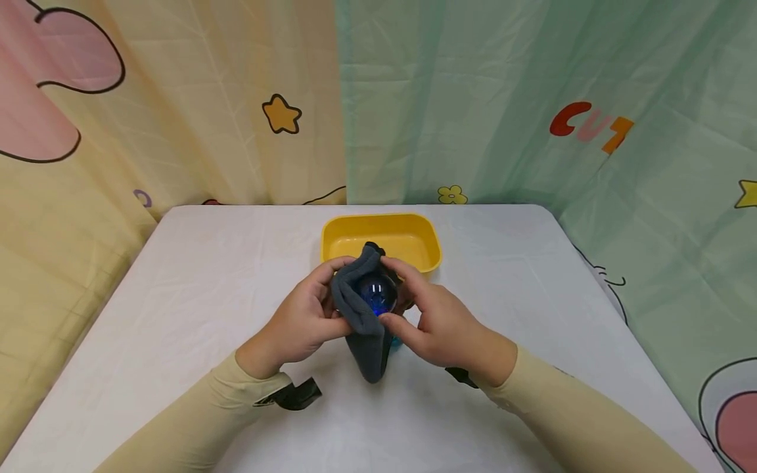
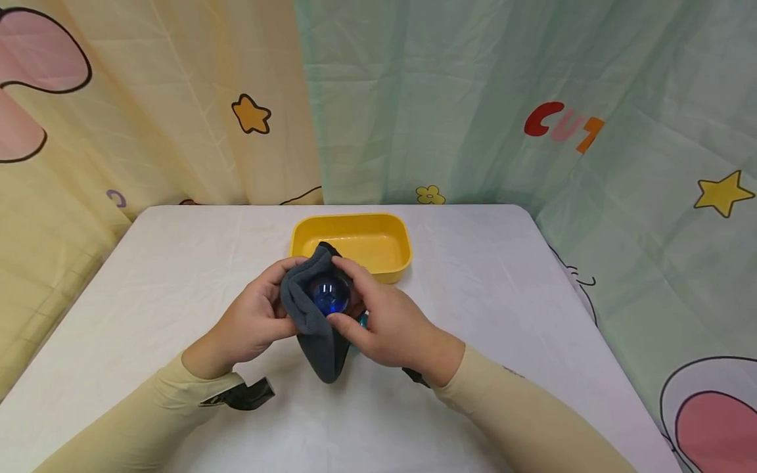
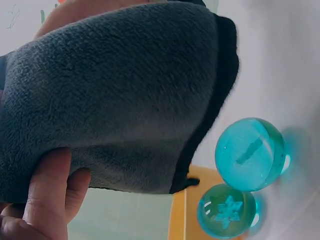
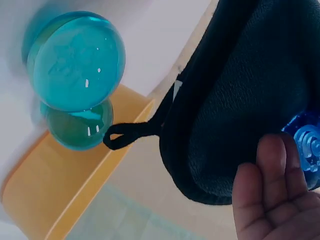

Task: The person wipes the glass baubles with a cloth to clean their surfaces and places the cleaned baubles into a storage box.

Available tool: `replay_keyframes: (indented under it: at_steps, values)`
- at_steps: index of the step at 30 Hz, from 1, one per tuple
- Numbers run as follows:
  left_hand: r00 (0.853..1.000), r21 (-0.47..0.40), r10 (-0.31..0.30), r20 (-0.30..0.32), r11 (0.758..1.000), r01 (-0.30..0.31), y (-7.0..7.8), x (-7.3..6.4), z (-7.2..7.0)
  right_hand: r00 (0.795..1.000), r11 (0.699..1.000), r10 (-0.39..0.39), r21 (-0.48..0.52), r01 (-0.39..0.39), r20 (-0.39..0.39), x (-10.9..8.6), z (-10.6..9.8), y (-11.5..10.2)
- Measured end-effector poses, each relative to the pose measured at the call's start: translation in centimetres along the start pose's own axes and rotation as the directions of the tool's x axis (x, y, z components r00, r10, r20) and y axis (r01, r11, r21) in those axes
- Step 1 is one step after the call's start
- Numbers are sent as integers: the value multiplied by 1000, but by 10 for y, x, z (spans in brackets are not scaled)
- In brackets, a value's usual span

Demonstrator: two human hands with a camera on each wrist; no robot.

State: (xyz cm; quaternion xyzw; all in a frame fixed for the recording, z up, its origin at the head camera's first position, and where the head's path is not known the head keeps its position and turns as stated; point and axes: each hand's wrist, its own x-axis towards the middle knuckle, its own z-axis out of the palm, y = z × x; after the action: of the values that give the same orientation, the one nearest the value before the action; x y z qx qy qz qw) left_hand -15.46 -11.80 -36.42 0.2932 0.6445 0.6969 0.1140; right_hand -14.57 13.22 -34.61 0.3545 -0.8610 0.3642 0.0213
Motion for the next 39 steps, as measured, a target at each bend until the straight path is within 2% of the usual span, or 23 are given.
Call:
replay_keyframes:
  at_steps: [3,6,20,24,27,30,33,36,39]
  values:
    - [1000,-23,7,-2,1000,-7,0,0,-1,998,998,-64,-25,65,25,1,-2,1]
    - [1000,-26,8,-2,1000,-8,1,0,-2,996,995,-76,-65,78,40,2,-2,1]
    - [1000,-29,3,3,1000,-3,3,1,2,999,992,27,-122,-23,30,1,-5,-3]
    - [1000,-31,-9,9,999,10,0,1,3,997,991,73,-113,-71,11,2,-3,-1]
    - [1000,-24,-5,14,1000,6,-2,1,3,997,994,80,-78,-80,-2,2,-2,1]
    - [1000,-13,1,13,1000,-1,-2,1,2,999,998,41,-46,-41,-5,1,-2,1]
    - [1000,-13,12,7,1000,-12,-2,1,1,1000,999,-30,-24,30,4,0,-1,4]
    - [1000,-24,18,5,1000,-18,-1,1,-1,995,995,-95,-33,95,18,0,-2,5]
    - [1000,-36,19,9,999,-19,-1,1,-2,992,990,-126,-66,128,25,0,-2,5]
